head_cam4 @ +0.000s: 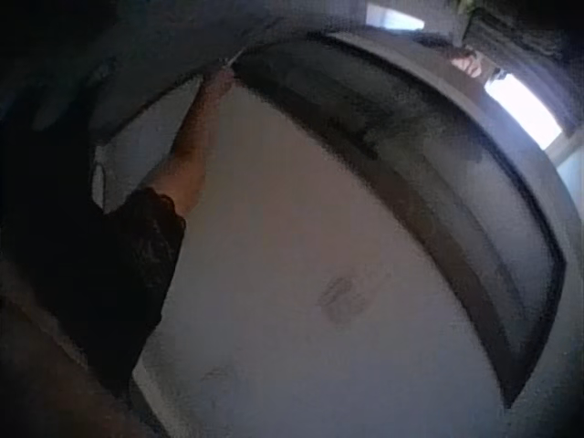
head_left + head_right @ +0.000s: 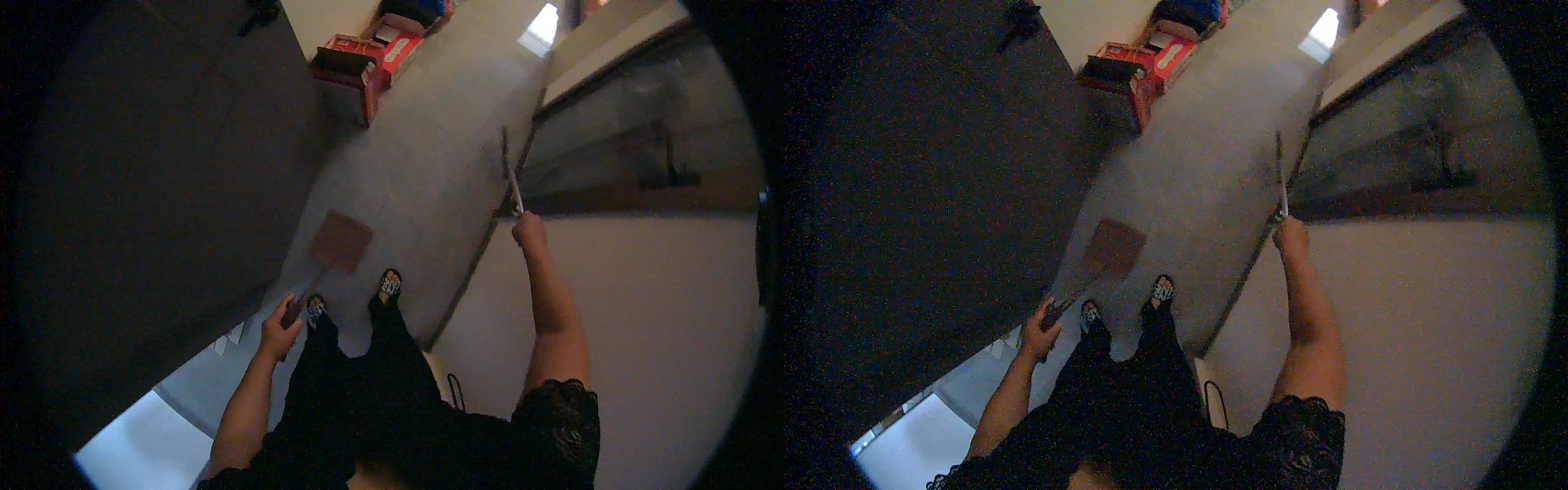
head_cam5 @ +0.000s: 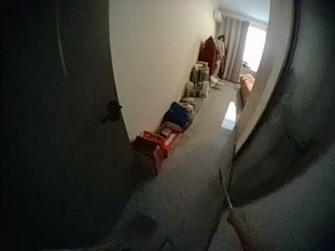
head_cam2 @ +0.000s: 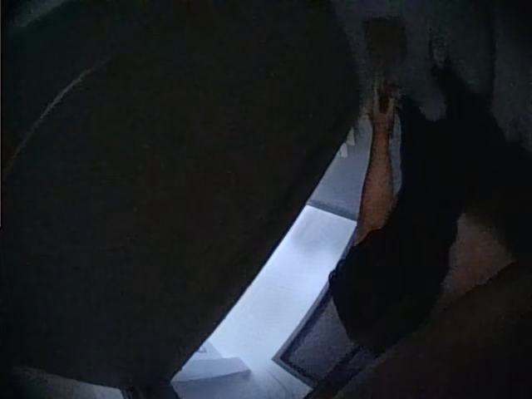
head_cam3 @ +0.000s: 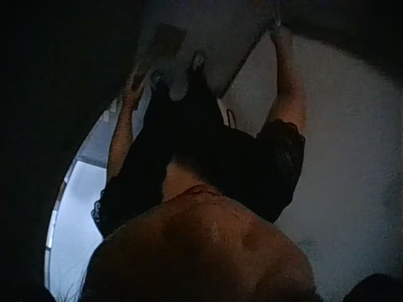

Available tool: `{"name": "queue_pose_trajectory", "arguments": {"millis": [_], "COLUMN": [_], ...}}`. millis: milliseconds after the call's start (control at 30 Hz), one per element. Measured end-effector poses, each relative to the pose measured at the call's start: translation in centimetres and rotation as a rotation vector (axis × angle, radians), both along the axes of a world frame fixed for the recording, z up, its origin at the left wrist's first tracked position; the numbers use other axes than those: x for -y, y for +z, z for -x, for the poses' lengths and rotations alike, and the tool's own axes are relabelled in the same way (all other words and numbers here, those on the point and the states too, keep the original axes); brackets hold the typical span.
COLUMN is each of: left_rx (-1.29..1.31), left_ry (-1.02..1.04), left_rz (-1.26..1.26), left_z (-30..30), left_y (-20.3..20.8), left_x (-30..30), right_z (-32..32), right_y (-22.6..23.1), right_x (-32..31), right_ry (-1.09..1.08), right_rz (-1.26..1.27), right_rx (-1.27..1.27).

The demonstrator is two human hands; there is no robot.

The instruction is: The person sweeps the floor with a broom and dustpan, moving debris into the dustpan. Then, the person organizes a cluttered bedside table by sorting papers, boxes, and small items, placing some into a plastic bag and arranging others on the bed.

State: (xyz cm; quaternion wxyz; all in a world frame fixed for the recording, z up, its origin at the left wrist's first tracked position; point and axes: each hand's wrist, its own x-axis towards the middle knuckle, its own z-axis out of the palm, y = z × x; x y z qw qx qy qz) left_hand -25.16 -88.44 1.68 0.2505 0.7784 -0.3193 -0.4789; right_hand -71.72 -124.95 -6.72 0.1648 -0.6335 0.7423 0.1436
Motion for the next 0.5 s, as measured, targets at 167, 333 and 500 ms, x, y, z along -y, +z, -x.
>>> {"name": "queue_pose_trajectory", "arguments": {"millis": [167, 333, 500], "left_rx": [-0.019, 0.061, 0.105], "left_ry": [0.114, 0.11, 0.245], "left_rz": [-0.107, -0.05, -0.027], "left_z": [1.1, -0.8, 2.0], "left_y": [-0.1, -2.2, -1.7], "left_x": [0.8, -0.6, -1.2], "right_z": [-3.8, -9.2, -10.8], "right_y": [-3.3, -11.4, -8.2], "right_x": [11.5, 12.5, 0.9], "right_ry": [-0.074, 0.297, 0.754], "right_rz": [0.055, -0.187, -0.231], "right_rx": [0.055, -0.08, -0.001]}}
